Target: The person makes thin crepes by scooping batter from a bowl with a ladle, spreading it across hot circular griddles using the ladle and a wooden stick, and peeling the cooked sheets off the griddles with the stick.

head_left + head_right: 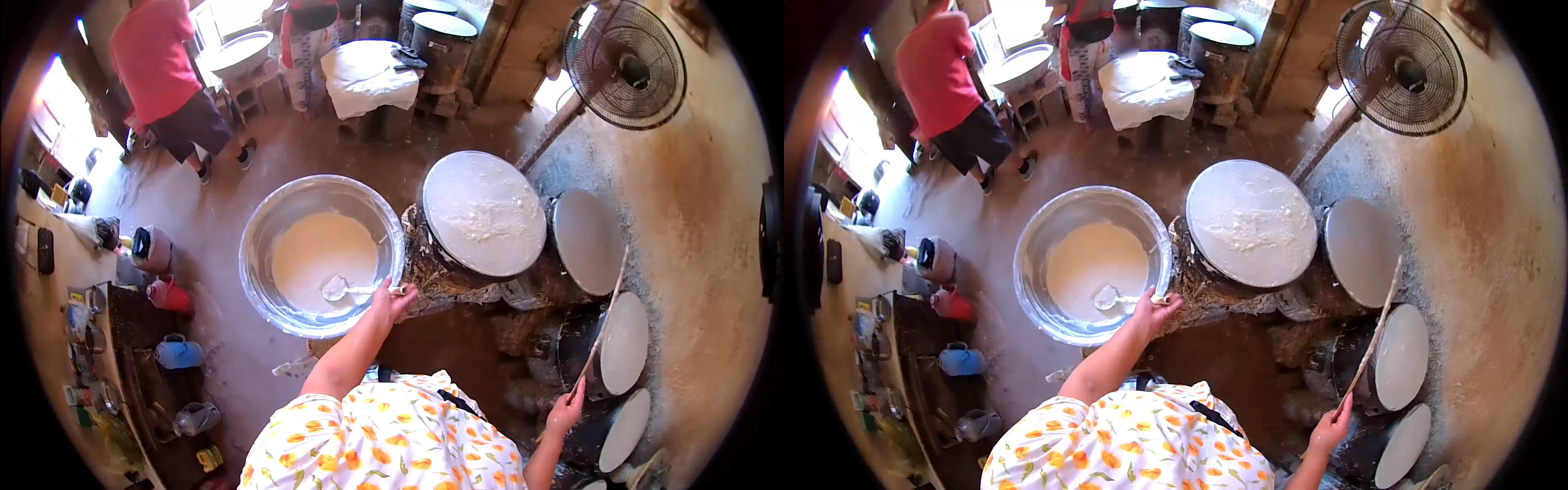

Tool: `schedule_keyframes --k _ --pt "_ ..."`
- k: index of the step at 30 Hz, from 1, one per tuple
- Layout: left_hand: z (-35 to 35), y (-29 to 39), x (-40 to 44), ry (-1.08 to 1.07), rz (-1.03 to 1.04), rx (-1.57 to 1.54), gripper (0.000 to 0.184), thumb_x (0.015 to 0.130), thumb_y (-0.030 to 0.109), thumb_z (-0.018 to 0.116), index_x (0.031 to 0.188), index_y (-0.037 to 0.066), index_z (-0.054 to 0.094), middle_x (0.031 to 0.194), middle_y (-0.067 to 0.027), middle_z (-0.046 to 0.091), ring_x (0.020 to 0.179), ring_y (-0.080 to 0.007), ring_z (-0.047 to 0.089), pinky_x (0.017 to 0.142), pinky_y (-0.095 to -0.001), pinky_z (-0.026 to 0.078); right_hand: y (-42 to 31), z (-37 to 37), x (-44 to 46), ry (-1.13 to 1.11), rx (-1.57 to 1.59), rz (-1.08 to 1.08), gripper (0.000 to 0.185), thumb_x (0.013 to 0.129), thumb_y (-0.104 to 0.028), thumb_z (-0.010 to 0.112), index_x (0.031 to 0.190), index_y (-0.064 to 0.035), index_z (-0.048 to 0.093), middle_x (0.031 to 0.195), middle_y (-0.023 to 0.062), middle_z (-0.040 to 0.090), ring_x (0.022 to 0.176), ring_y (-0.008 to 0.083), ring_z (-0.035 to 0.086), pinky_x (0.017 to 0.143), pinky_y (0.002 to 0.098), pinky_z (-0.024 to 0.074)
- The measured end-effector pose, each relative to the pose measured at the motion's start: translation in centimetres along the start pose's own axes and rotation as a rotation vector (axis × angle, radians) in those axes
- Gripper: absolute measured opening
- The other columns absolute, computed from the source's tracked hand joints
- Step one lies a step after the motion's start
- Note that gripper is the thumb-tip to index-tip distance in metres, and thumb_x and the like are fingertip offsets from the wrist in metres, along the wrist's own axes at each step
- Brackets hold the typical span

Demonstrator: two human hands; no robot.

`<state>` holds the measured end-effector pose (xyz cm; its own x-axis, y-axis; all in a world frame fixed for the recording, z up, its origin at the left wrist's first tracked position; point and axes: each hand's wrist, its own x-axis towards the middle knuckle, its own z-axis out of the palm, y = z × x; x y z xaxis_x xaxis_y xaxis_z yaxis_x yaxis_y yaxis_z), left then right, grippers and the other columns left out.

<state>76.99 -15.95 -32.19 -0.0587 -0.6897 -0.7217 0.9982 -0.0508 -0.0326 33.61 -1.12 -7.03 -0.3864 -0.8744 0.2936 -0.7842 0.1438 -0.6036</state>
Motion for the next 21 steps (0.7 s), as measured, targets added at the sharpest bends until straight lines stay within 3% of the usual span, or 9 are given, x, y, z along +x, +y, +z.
schedule_keyframes --k 1,3,4,5,8,10,13,16,21 --pt "-0.3 1.1 0.9 -0.004 -0.067 -0.215 0.042 0.093 0.025 0.044 0.115 -0.009 0.034 0.103 -0.0278 0.049 0.095 -0.0435 0.054 0.085 -0.0608 0.047 -1.7 0.2 0.4 -0.017 0.004 0.001 0.051 0.080 0.007 0.043 0.131 -0.0007 0.048 0.130 0.0157 0.053 0.118 0.0229 0.053 0.097 0.0311 0.0400" --pt "-1.0 4.0 0.8 0.119 0.001 -0.358 0.024 0.089 0.012 0.041 0.104 -0.007 0.039 0.088 -0.0212 0.051 0.077 -0.0355 0.056 0.075 -0.0526 0.052 -1.6 1.2 0.9 -0.034 0.015 -0.047 0.051 0.080 0.006 0.045 0.131 -0.0022 0.048 0.128 0.0145 0.055 0.113 0.0233 0.056 0.093 0.0311 0.0425" --pt "-0.9 5.6 -0.3 0.243 0.142 -0.283 0.019 0.087 0.008 0.039 0.100 -0.005 0.039 0.084 -0.0179 0.051 0.068 -0.0308 0.056 0.068 -0.0469 0.055 -1.8 1.5 1.0 -0.053 0.012 -0.070 0.051 0.080 0.006 0.045 0.130 -0.0029 0.049 0.127 0.0140 0.056 0.111 0.0232 0.057 0.092 0.0309 0.0431" --pt "-0.8 6.5 -1.8 0.244 0.136 -0.279 0.019 0.087 0.008 0.039 0.100 -0.005 0.039 0.084 -0.0179 0.051 0.068 -0.0308 0.056 0.068 -0.0469 0.055 -2.9 1.9 0.9 -0.031 0.025 -0.096 0.051 0.080 0.007 0.045 0.130 -0.0041 0.050 0.125 0.0134 0.058 0.107 0.0226 0.059 0.089 0.0298 0.0442" --pt "-3.4 8.6 -7.6 0.292 0.097 -0.151 0.005 0.084 0.004 0.040 0.087 0.004 0.036 0.060 -0.0063 0.042 0.040 -0.0151 0.043 0.035 -0.0262 0.042 -2.3 2.6 0.5 -0.083 0.030 -0.039 0.051 0.080 0.007 0.046 0.129 -0.0039 0.051 0.123 0.0140 0.059 0.104 0.0215 0.060 0.086 0.0286 0.0453" --pt "-15.1 11.2 -2.1 0.346 -0.008 -0.109 0.014 0.084 0.005 0.043 0.071 0.007 0.038 0.053 -0.0021 0.040 0.038 -0.0129 0.042 0.032 -0.0234 0.038 -1.6 3.3 0.2 -0.060 -0.088 -0.116 0.050 0.079 0.008 0.045 0.128 -0.0036 0.052 0.121 0.0139 0.060 0.104 0.0205 0.061 0.085 0.0277 0.0459" --pt "-6.1 11.7 -11.2 0.283 -0.043 -0.130 0.004 0.086 0.002 0.040 0.086 0.004 0.037 0.057 -0.0023 0.039 0.040 -0.0117 0.040 0.031 -0.0241 0.037 -3.3 4.1 -0.7 -0.137 -0.029 -0.084 0.050 0.079 0.009 0.044 0.126 -0.0025 0.053 0.121 0.0142 0.060 0.107 0.0202 0.060 0.087 0.0272 0.0454" --pt "-8.2 17.0 -4.2 0.269 0.045 -0.053 0.005 0.091 0.009 0.043 0.088 0.007 0.039 0.055 -0.0002 0.038 0.040 -0.0090 0.038 0.032 -0.0220 0.036 -5.2 5.1 -0.8 -0.188 -0.035 -0.097 0.049 0.079 0.010 0.044 0.126 -0.0016 0.053 0.121 0.0147 0.060 0.107 0.0202 0.060 0.088 0.0273 0.0452" --pt "-3.0 22.8 -1.2 0.197 0.276 0.166 0.005 0.091 0.009 0.042 0.087 0.007 0.040 0.059 0.0002 0.041 0.043 -0.0082 0.040 0.035 -0.0222 0.036 -7.6 6.6 -0.9 -0.221 0.000 -0.103 0.047 0.079 0.010 0.044 0.123 -0.0005 0.055 0.119 0.0161 0.061 0.108 0.0217 0.060 0.089 0.0282 0.0452"
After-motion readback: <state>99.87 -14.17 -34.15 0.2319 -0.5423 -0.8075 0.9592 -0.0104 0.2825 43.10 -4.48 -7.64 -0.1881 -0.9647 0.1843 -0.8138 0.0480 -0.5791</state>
